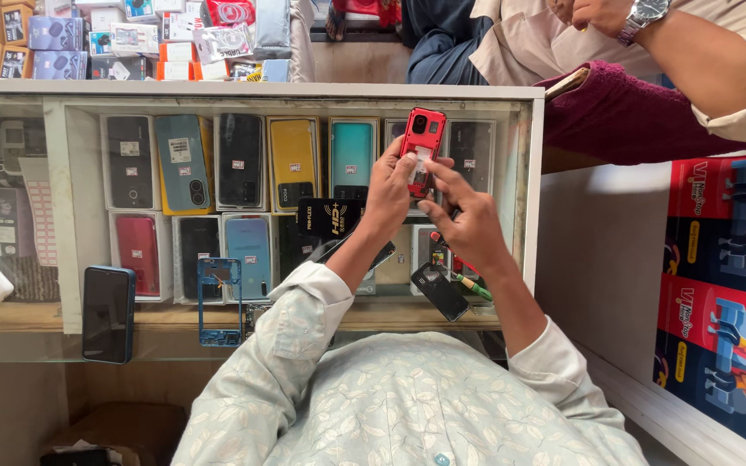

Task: The person uses a screwdriver to remove screws from the back of a red mobile phone, then removes the back cover. They handle a black feature phone, pressing buttons and inspecting it. The person reattaches the back cover to the red phone and continues to inspect both devices.

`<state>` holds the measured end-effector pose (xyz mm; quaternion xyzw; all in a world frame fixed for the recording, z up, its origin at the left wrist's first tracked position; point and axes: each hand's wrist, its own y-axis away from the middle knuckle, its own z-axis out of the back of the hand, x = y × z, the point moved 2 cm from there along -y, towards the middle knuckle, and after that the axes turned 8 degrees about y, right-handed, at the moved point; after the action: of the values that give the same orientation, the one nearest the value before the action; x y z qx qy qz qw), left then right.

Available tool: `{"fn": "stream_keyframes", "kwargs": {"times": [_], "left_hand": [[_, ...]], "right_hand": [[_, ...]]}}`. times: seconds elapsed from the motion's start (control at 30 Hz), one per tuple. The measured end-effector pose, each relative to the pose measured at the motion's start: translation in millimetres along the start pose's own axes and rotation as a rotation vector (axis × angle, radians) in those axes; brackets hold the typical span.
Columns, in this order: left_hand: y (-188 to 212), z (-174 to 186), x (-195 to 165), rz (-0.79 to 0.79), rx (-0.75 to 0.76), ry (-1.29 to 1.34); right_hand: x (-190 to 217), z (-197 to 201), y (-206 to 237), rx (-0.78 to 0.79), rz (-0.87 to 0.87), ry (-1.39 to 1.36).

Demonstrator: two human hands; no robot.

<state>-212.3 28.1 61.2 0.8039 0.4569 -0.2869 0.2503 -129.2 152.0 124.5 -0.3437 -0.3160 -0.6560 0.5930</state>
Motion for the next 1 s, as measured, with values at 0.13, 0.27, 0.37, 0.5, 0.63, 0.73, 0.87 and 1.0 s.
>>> {"fn": "stream_keyframes", "kwargs": {"times": [0.13,0.27,0.37,0.5,0.63,0.73,0.87,1.0], "left_hand": [[7.9,-0.5,-13.0,-0.074,-0.050,-0.305],[18.1,-3.7,-19.7,-0.084,-0.074,-0.430],[22.0,-8.5,-20.6,-0.086,-0.078,-0.472],[32.7,-22.2,-30.1,-0.293,0.031,-0.762],[44.8,-45.1,-39.4,-0.503,0.230,-1.308],[51.5,-56.0,-38.5,-0.510,0.263,-1.541],[54.0,-42.0,-37.9,-0.510,0.179,-1.416],[55.2,-11.9,-32.3,-0.266,-0.076,-0.496]], "right_hand": [[-26.5,-5.1,6.2,-0.163,-0.239,-0.150],[-52.6,-7.3,-1.8,-0.182,-0.311,0.208],[-61.2,-10.2,1.8,-0.210,-0.183,0.413],[-64.6,-18.7,10.3,-0.493,0.075,0.373],[-89.4,-48.6,4.0,-0.261,-0.465,-1.248],[-98.7,-65.7,0.3,-0.104,-0.715,-1.618],[-102.1,-67.2,-10.7,-0.107,-0.561,-1.695],[-87.3,-58.2,-18.2,-0.004,-0.444,-1.693]]}}
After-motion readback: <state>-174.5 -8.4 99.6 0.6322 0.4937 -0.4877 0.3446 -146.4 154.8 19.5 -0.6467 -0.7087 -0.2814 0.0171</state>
